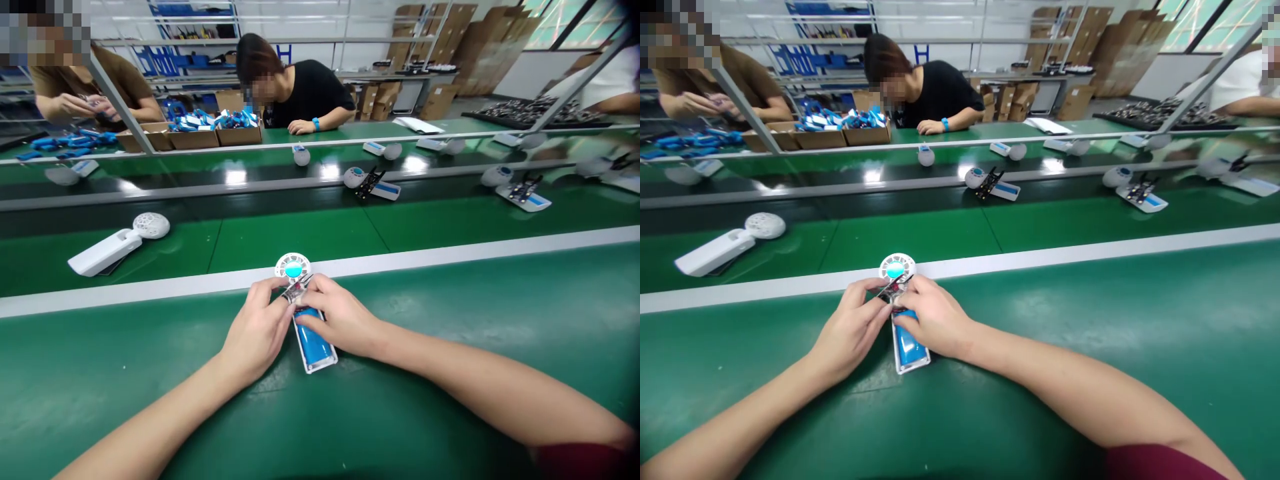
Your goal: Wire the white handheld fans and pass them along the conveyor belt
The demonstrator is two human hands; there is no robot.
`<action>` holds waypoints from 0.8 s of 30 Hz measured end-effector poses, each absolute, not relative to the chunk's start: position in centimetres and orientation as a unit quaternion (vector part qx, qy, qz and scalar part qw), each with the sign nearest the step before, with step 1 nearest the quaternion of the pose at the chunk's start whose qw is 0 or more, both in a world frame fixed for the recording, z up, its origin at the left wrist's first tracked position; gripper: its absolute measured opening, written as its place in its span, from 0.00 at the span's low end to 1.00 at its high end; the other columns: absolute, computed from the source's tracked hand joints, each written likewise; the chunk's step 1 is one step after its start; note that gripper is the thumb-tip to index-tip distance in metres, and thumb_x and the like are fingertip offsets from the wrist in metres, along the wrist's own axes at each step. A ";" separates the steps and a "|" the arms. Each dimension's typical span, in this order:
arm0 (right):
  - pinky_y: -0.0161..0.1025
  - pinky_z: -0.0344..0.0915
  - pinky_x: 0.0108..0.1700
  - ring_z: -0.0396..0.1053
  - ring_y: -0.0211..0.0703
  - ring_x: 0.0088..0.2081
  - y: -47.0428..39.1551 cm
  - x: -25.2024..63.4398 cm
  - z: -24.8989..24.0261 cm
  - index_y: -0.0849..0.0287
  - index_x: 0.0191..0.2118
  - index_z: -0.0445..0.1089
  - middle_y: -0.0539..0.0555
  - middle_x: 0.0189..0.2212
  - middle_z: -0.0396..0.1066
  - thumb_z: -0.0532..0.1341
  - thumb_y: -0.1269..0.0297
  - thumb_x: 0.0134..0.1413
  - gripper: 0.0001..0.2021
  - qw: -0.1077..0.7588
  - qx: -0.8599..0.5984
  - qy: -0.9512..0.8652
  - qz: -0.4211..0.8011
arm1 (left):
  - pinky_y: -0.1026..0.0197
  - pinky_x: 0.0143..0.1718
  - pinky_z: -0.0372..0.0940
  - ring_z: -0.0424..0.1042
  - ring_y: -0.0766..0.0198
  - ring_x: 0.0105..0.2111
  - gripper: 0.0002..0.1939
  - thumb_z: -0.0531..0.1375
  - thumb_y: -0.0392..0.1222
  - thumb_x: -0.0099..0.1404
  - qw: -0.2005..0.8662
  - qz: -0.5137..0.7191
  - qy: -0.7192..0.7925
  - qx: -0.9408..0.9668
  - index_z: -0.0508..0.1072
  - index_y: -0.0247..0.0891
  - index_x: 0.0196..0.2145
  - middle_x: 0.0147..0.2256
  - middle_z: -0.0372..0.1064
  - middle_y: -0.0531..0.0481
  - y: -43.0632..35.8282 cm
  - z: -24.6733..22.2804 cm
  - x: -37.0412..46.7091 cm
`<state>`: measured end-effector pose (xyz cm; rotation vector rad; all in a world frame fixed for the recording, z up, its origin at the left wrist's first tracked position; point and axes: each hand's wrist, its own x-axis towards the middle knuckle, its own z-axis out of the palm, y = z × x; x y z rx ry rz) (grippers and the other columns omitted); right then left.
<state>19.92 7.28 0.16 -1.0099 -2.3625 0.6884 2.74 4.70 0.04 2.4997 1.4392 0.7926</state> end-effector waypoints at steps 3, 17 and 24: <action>0.35 0.60 0.36 0.59 0.37 0.33 7.4 19.2 -0.6 0.62 0.29 0.70 0.53 0.29 0.60 0.56 0.67 0.53 0.08 0.281 -0.361 -0.851 0.260 | 0.56 0.45 0.61 0.60 0.62 0.42 0.12 0.47 0.38 0.64 0.144 0.284 0.520 0.793 0.68 0.34 0.30 0.43 0.56 0.43 4.7 0.4 2.9; 0.33 0.59 0.41 0.60 0.35 0.36 8.1 19.2 0.4 0.63 0.29 0.69 0.51 0.31 0.57 0.56 0.71 0.53 0.06 0.335 -0.350 -0.747 0.455 | 0.64 0.38 0.63 0.63 0.67 0.37 0.19 0.48 0.32 0.62 0.153 0.317 0.465 0.812 0.60 0.39 0.51 0.35 0.59 0.48 4.6 0.6 1.2; 0.35 0.59 0.40 0.60 0.36 0.35 7.6 18.9 0.9 0.64 0.26 0.69 0.51 0.29 0.58 0.56 0.73 0.51 0.08 0.347 -0.372 -0.732 0.453 | 0.63 0.44 0.62 0.63 0.66 0.43 0.21 0.49 0.29 0.62 0.140 0.333 0.431 0.827 0.58 0.39 0.53 0.42 0.62 0.46 4.3 0.1 1.5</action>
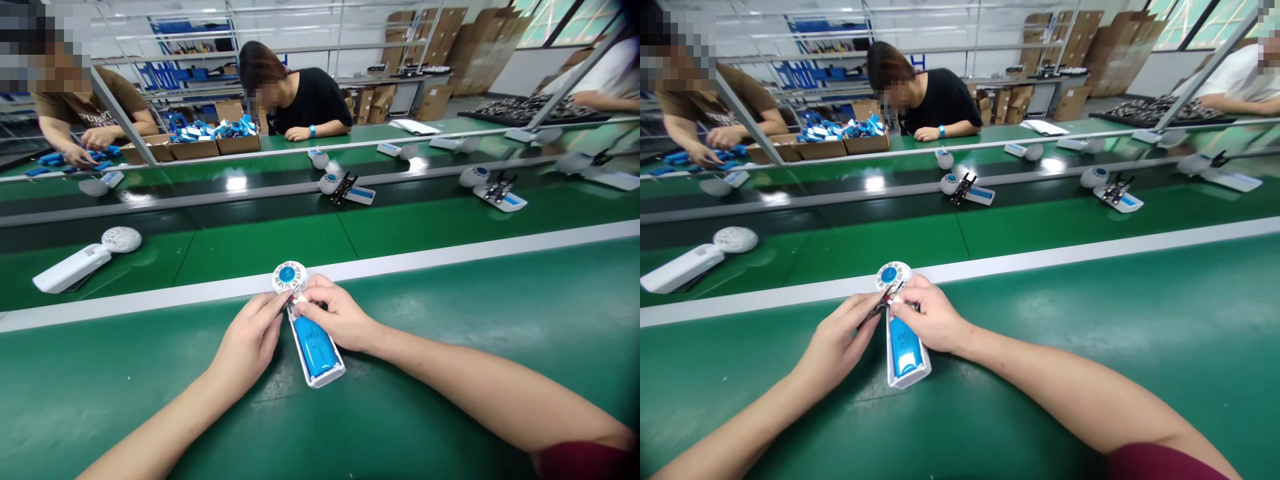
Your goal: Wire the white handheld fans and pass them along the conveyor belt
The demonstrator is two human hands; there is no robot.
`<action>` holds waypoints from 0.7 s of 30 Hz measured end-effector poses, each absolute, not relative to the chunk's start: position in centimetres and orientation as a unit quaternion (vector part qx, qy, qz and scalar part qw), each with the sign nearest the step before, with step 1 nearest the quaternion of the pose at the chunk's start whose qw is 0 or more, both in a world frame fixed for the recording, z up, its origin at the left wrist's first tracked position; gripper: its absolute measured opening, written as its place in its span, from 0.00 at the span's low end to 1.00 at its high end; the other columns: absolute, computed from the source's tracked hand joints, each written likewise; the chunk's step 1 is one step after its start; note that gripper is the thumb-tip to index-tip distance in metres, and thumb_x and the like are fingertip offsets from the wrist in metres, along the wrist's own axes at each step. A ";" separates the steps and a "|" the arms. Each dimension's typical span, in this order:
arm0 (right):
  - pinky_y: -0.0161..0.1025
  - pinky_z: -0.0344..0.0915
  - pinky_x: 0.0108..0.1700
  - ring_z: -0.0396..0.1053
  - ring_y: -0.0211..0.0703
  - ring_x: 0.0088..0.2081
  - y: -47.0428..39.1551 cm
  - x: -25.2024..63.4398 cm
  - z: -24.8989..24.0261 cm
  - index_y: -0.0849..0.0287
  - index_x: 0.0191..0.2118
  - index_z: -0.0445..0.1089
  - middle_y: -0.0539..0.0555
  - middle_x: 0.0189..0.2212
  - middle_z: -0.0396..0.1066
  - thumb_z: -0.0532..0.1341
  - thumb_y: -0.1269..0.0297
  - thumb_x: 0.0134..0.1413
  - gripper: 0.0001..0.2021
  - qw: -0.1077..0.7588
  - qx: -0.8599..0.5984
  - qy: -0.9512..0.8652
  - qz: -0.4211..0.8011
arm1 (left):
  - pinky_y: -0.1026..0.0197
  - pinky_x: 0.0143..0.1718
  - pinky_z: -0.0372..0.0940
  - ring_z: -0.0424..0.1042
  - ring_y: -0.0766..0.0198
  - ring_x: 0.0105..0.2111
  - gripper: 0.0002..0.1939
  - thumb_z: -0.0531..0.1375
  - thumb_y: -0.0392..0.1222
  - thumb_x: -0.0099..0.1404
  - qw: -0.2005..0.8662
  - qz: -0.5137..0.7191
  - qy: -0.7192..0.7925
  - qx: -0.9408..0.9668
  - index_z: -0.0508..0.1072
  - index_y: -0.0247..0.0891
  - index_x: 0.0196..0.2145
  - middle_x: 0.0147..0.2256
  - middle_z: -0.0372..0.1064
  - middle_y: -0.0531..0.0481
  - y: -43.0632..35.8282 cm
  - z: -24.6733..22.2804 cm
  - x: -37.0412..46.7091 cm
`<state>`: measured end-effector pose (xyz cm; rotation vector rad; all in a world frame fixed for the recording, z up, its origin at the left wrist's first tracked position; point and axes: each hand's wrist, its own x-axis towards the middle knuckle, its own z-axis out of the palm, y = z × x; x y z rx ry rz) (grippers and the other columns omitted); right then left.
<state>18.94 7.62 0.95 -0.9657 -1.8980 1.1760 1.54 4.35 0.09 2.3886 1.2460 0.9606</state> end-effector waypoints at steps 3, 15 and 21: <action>0.35 0.59 0.37 0.60 0.35 0.34 7.2 18.8 0.7 0.63 0.24 0.68 0.51 0.28 0.58 0.55 0.73 0.51 0.09 0.361 -0.387 -0.722 0.446 | 0.63 0.42 0.63 0.64 0.65 0.41 0.22 0.49 0.29 0.62 0.109 0.328 0.437 0.830 0.56 0.40 0.54 0.41 0.62 0.46 4.0 -0.3 1.6; 0.37 0.59 0.39 0.59 0.38 0.35 7.6 19.6 0.7 0.63 0.26 0.65 0.53 0.29 0.61 0.52 0.69 0.55 0.10 0.325 -0.305 -0.843 0.300 | 0.59 0.38 0.65 0.63 0.59 0.40 0.28 0.47 0.26 0.60 -0.068 0.260 0.368 0.890 0.49 0.35 0.58 0.42 0.63 0.39 4.7 -1.4 1.0; 0.38 0.56 0.49 0.58 0.42 0.48 19.4 22.7 2.0 0.61 0.52 0.57 0.59 0.49 0.57 0.60 0.61 0.47 0.25 0.214 -0.579 -0.774 0.141 | 0.47 0.37 0.64 0.65 0.51 0.40 0.25 0.42 0.29 0.60 -0.267 0.124 0.530 0.796 0.58 0.43 0.54 0.44 0.63 0.41 12.0 1.7 -8.7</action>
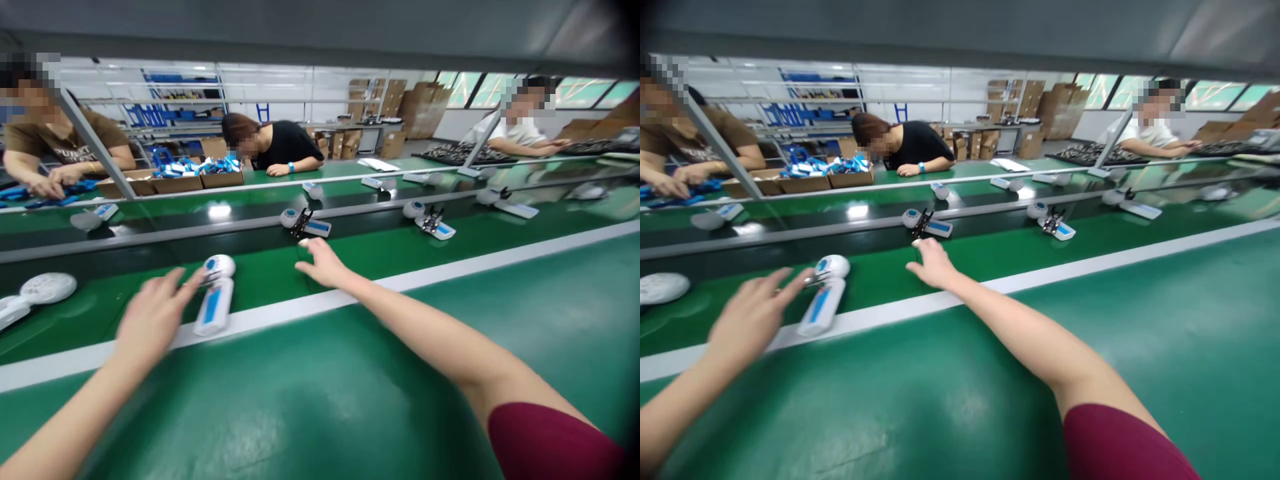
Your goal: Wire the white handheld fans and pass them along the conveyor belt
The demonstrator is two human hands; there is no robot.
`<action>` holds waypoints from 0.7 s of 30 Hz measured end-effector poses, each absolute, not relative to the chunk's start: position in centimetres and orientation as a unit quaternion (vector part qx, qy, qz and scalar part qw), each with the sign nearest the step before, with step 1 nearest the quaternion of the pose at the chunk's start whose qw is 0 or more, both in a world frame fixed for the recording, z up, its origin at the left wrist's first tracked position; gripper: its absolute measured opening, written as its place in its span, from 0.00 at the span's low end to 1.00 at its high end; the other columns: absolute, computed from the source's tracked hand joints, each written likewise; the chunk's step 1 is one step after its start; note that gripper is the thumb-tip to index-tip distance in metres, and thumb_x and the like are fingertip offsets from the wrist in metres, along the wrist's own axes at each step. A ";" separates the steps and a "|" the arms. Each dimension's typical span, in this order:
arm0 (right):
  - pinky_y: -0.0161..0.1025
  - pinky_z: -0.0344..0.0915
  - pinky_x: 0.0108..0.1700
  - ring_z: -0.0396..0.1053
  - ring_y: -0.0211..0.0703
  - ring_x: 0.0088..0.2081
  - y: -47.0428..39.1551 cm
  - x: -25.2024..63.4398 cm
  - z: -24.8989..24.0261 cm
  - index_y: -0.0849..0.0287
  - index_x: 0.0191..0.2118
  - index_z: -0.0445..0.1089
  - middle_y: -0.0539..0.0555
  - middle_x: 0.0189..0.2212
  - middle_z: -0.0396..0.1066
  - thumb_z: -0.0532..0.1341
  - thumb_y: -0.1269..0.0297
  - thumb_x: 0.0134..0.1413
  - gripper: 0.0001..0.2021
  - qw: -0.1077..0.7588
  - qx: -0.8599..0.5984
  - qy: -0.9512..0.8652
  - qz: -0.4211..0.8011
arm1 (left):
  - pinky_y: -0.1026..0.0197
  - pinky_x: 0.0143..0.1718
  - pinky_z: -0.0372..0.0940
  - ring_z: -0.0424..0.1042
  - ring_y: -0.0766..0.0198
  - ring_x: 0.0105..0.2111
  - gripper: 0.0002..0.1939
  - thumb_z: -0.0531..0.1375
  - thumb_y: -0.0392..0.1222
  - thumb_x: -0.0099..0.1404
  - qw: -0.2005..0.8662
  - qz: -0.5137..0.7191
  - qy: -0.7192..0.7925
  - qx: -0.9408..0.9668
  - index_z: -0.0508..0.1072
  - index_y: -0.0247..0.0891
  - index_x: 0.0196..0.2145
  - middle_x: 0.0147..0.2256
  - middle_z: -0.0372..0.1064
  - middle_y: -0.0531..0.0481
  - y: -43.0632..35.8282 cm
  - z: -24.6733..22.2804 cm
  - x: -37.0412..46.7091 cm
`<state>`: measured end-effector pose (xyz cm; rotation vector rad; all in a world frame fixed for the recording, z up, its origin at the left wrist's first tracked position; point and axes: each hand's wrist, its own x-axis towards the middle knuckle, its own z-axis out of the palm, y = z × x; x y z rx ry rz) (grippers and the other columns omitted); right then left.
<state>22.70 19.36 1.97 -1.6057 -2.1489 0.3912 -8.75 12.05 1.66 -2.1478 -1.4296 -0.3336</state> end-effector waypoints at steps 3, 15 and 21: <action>0.43 0.53 0.50 0.53 0.53 0.53 25.8 24.8 2.8 0.71 0.53 0.55 0.67 0.52 0.52 0.58 0.61 0.49 0.27 0.202 -0.663 -0.714 0.101 | 0.38 0.41 0.60 0.60 0.41 0.47 0.24 0.47 0.38 0.61 0.293 -0.204 -0.603 -0.713 0.54 0.37 0.55 0.47 0.60 0.37 12.8 1.1 -11.6; 0.42 0.58 0.44 0.59 0.50 0.44 19.4 21.0 1.8 0.68 0.43 0.61 0.64 0.42 0.60 0.54 0.57 0.52 0.18 0.192 -0.605 -0.768 0.078 | 0.49 0.46 0.63 0.56 0.53 0.52 0.30 0.54 0.46 0.60 -0.004 -0.324 -0.568 -0.756 0.48 0.43 0.57 0.52 0.55 0.41 8.3 -1.7 -1.8; 0.49 0.60 0.43 0.58 0.52 0.41 6.3 22.4 2.1 0.67 0.45 0.59 0.64 0.40 0.60 0.55 0.61 0.51 0.17 0.184 -0.510 -0.837 0.073 | 0.48 0.51 0.57 0.53 0.53 0.53 0.39 0.56 0.42 0.58 -0.075 -0.321 -0.490 -0.807 0.36 0.40 0.60 0.53 0.51 0.38 6.0 -0.2 3.3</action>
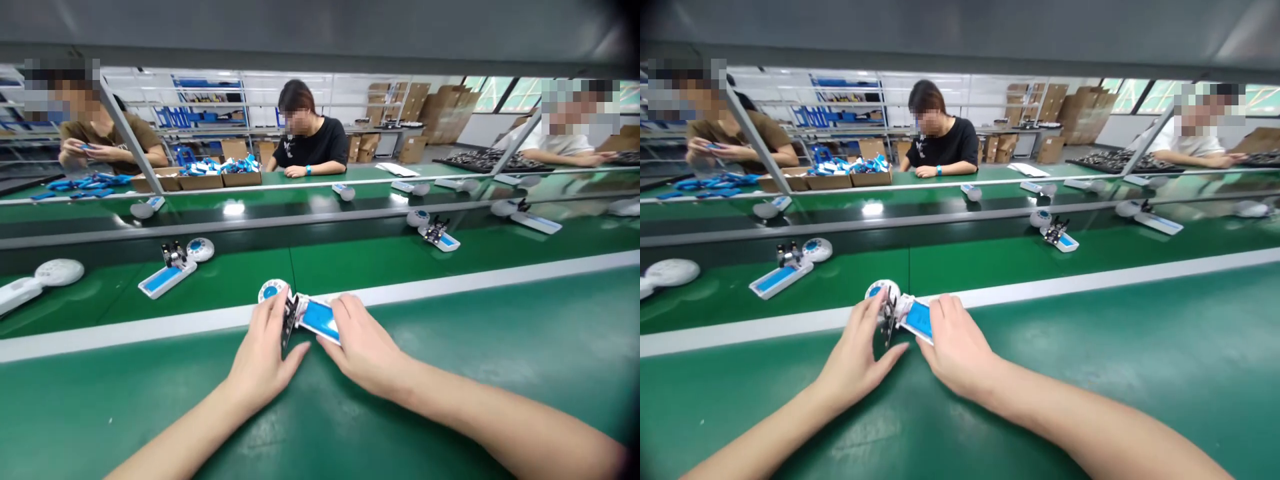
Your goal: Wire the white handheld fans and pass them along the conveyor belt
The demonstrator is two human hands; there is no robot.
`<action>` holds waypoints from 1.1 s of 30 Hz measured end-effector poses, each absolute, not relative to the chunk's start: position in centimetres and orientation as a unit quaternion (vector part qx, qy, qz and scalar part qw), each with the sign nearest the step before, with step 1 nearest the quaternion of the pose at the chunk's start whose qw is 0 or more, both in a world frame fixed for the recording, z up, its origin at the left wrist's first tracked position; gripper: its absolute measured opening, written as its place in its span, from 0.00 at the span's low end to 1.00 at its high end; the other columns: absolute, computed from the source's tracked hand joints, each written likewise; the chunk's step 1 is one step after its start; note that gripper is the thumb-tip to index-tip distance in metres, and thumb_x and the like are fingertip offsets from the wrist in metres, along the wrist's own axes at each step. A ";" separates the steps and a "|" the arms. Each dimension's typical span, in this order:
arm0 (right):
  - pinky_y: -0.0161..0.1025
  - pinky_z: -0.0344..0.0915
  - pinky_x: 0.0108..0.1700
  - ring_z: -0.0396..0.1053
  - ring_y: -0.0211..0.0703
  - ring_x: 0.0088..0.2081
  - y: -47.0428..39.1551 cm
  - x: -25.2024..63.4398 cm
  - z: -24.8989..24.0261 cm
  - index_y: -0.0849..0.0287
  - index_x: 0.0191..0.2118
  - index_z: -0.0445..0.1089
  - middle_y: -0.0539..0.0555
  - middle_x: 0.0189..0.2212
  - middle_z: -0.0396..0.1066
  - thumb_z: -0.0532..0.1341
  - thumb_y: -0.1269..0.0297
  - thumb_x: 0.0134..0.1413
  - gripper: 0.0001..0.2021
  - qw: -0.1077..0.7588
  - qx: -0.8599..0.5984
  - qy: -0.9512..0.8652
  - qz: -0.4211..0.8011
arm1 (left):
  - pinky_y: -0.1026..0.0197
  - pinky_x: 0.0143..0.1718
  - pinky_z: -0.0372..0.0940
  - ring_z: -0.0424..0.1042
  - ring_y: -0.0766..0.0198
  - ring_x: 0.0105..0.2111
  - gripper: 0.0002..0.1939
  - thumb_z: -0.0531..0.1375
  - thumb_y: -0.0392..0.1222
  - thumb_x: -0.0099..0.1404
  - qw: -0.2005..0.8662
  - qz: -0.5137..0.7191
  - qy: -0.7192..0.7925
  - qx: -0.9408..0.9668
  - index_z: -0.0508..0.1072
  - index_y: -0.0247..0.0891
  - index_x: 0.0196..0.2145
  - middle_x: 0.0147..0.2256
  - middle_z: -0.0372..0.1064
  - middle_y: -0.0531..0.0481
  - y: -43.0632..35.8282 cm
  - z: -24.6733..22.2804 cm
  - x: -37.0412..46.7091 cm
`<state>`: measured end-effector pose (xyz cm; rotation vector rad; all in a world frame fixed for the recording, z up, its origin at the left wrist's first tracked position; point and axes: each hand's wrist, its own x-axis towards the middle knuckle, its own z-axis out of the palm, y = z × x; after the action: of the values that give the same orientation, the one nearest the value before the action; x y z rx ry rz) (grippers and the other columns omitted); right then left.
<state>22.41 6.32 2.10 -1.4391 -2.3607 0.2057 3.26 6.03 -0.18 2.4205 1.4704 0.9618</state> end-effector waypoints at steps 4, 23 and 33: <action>0.52 0.60 0.42 0.60 0.53 0.41 3.6 23.5 2.7 0.63 0.47 0.60 0.63 0.42 0.62 0.56 0.50 0.49 0.24 0.140 -0.483 -0.852 0.143 | 0.54 0.51 0.58 0.58 0.59 0.51 0.31 0.46 0.30 0.62 0.086 0.301 0.405 0.859 0.39 0.43 0.60 0.51 0.54 0.41 5.2 -0.1 3.0; 0.41 0.59 0.42 0.58 0.42 0.38 7.3 21.6 -0.1 0.58 0.37 0.70 0.55 0.33 0.62 0.56 0.65 0.54 0.08 0.262 -0.339 -0.877 0.218 | 0.49 0.43 0.62 0.58 0.54 0.46 0.06 0.55 0.33 0.59 -0.051 0.287 0.418 0.861 0.70 0.38 0.33 0.45 0.58 0.43 4.0 -0.2 3.0; 0.32 0.56 0.31 0.58 0.34 0.29 7.7 20.6 -0.1 0.63 0.22 0.65 0.49 0.24 0.56 0.54 0.68 0.55 0.12 0.292 -0.342 -0.833 0.322 | 0.62 0.38 0.66 0.65 0.67 0.37 0.20 0.52 0.32 0.61 0.164 0.367 0.477 0.782 0.56 0.41 0.51 0.39 0.61 0.47 3.4 0.5 1.8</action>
<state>20.59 7.66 -0.06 -0.9121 -2.2209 0.8573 1.78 3.42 0.55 2.2281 1.3588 1.0475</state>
